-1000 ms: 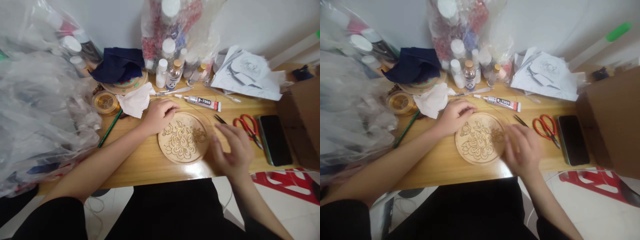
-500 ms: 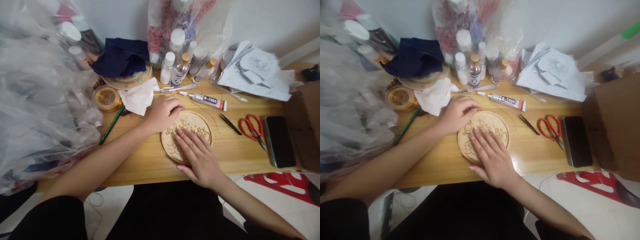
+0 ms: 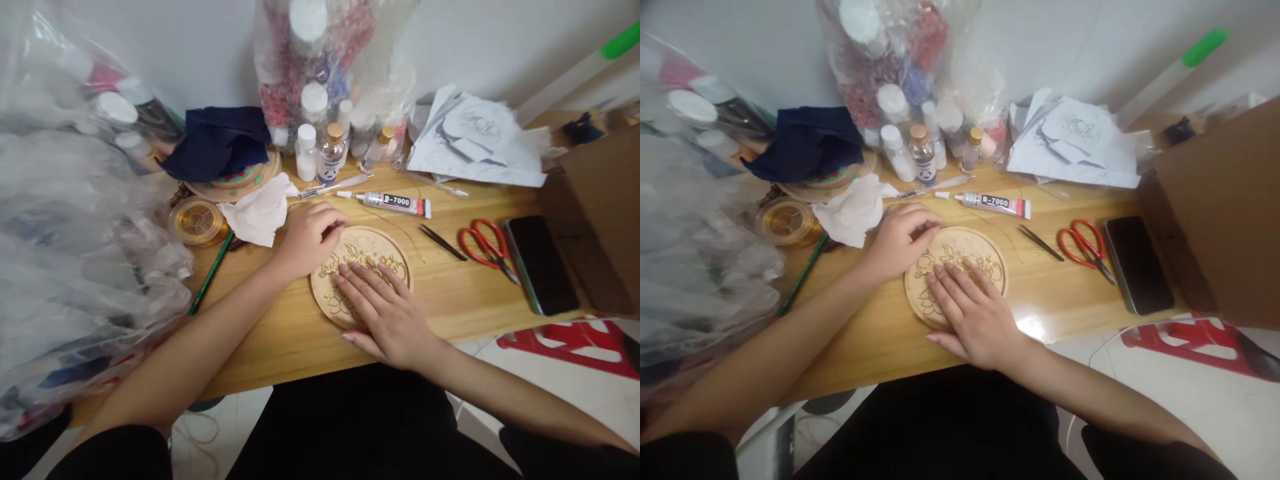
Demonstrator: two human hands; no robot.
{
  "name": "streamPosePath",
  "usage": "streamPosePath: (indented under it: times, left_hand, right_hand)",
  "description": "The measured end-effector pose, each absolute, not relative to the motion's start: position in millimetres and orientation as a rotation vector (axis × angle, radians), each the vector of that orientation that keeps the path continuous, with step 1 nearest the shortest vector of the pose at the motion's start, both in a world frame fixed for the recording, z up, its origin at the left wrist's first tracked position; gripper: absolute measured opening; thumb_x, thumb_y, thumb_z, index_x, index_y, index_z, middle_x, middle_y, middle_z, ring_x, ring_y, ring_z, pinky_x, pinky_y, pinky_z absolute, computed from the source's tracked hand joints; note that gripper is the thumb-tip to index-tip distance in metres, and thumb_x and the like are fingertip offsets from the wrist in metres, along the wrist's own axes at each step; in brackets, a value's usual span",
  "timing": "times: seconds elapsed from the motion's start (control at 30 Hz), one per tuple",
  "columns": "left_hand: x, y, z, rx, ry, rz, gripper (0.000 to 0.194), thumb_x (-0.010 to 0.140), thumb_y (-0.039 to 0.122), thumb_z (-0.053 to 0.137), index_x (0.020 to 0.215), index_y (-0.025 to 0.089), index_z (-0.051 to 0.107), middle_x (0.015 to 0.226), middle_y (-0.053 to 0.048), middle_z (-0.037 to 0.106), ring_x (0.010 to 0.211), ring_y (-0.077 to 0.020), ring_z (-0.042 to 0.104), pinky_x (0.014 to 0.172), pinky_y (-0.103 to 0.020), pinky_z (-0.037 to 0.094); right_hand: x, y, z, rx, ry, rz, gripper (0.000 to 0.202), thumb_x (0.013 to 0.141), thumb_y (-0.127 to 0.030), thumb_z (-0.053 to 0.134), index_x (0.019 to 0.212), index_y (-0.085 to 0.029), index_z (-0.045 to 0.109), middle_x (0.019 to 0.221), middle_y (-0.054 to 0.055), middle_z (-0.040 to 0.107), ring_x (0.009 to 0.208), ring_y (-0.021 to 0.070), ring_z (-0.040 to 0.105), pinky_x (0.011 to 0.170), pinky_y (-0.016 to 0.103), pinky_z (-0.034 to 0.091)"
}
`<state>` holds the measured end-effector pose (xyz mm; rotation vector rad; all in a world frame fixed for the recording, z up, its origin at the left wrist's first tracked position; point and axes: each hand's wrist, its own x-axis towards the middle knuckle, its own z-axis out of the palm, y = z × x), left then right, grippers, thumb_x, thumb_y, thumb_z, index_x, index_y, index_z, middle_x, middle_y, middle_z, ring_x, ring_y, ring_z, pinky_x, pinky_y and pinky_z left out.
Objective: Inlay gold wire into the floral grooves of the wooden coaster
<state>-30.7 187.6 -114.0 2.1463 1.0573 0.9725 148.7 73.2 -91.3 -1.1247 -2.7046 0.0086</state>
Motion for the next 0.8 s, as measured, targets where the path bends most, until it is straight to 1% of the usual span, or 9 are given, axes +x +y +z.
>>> streamPosePath:
  times: [0.13,0.23,0.3,0.4,0.47,0.5,0.57,0.7,0.8]
  left_hand:
    - [-30.8,187.6,-113.2,2.173,1.072,0.938,0.019,0.084,0.005,0.053,0.085,0.018,0.067,0.087,0.000,0.069,0.085,-0.0146,0.063,0.080,-0.030,0.050]
    - [-30.7,187.6,-113.2,2.174,1.081,0.930,0.019,0.085,0.005,0.052,0.085,0.018,0.067,0.087,-0.001,0.069,0.085,-0.0150,0.064,0.080,-0.030,0.050]
    - [-30.6,187.4,-113.4,2.173,1.081,0.932,0.019,0.085,0.006,0.053,0.085,0.018,0.067,0.087,-0.001,0.069,0.085,-0.0151,0.063,0.080,-0.030,0.050]
    - [-30.3,186.9,-113.5,2.171,1.079,0.935,0.019,0.085,0.006,0.053,0.086,0.019,0.067,0.087,0.000,0.070,0.085,-0.0152,0.064,0.081,-0.031,0.049]
    - [-30.3,186.7,-113.4,2.173,1.072,0.936,0.018,0.086,0.007,0.054,0.086,0.019,0.067,0.088,0.000,0.070,0.085,-0.0153,0.064,0.081,-0.031,0.049]
    - [-30.3,186.7,-113.3,2.174,1.071,0.936,0.018,0.086,0.007,0.054,0.087,0.019,0.067,0.088,0.000,0.070,0.086,-0.0154,0.064,0.082,-0.032,0.050]
    - [-30.4,186.8,-113.2,2.175,1.077,0.933,0.017,0.087,0.008,0.053,0.087,0.019,0.067,0.089,-0.001,0.070,0.086,-0.0154,0.064,0.082,-0.032,0.050]
    - [-30.3,186.7,-113.0,2.180,1.091,0.907,0.018,0.087,0.008,0.052,0.087,0.019,0.067,0.089,-0.001,0.069,0.087,-0.0158,0.064,0.083,-0.032,0.050]
    - [-29.9,186.2,-113.2,2.168,1.090,0.908,0.018,0.086,0.009,0.052,0.087,0.018,0.067,0.089,-0.002,0.069,0.087,-0.0157,0.063,0.081,-0.031,0.049]
  right_hand:
    - [150.1,81.0,-88.9,-1.138,-2.566,0.257,0.065,0.097,-0.054,0.031,0.141,-0.008,0.044,0.135,0.013,0.061,0.132,0.0280,0.048,0.113,0.048,0.033]
    - [157.2,87.3,-88.7,-1.197,-2.444,0.382,0.064,0.097,-0.052,0.034,0.146,-0.010,0.036,0.139,0.015,0.057,0.133,0.0285,0.046,0.108,0.050,0.039]
    - [163.4,90.2,-89.9,-1.263,-2.434,0.360,0.069,0.096,-0.052,0.037,0.151,-0.012,0.026,0.144,0.016,0.052,0.136,0.0306,0.044,0.108,0.052,0.040]
    - [170.1,93.7,-91.3,-1.257,-2.533,0.328,0.083,0.095,-0.056,0.040,0.156,-0.013,0.004,0.151,0.017,0.043,0.143,0.0318,0.035,0.111,0.055,0.036]
    - [171.4,96.7,-90.7,-1.217,-2.603,0.345,0.089,0.093,-0.059,0.040,0.156,-0.011,-0.001,0.154,0.017,0.039,0.147,0.0313,0.027,0.115,0.055,0.031]
    - [171.3,98.5,-89.8,-1.206,-2.627,0.359,0.090,0.093,-0.060,0.040,0.156,-0.010,0.000,0.155,0.017,0.037,0.148,0.0313,0.024,0.116,0.055,0.029]
    - [169.8,102.2,-87.4,-1.194,-2.675,0.383,0.089,0.092,-0.062,0.039,0.155,-0.008,0.008,0.155,0.018,0.036,0.149,0.0314,0.022,0.117,0.055,0.026]
    - [165.9,107.2,-83.5,-1.174,-2.751,0.334,0.086,0.092,-0.065,0.036,0.149,0.000,0.029,0.151,0.022,0.039,0.146,0.0323,0.029,0.118,0.054,0.025]
    - [163.6,107.4,-84.8,-1.179,-2.763,0.265,0.088,0.092,-0.068,0.034,0.148,0.000,0.032,0.150,0.022,0.042,0.144,0.0323,0.033,0.118,0.053,0.026]
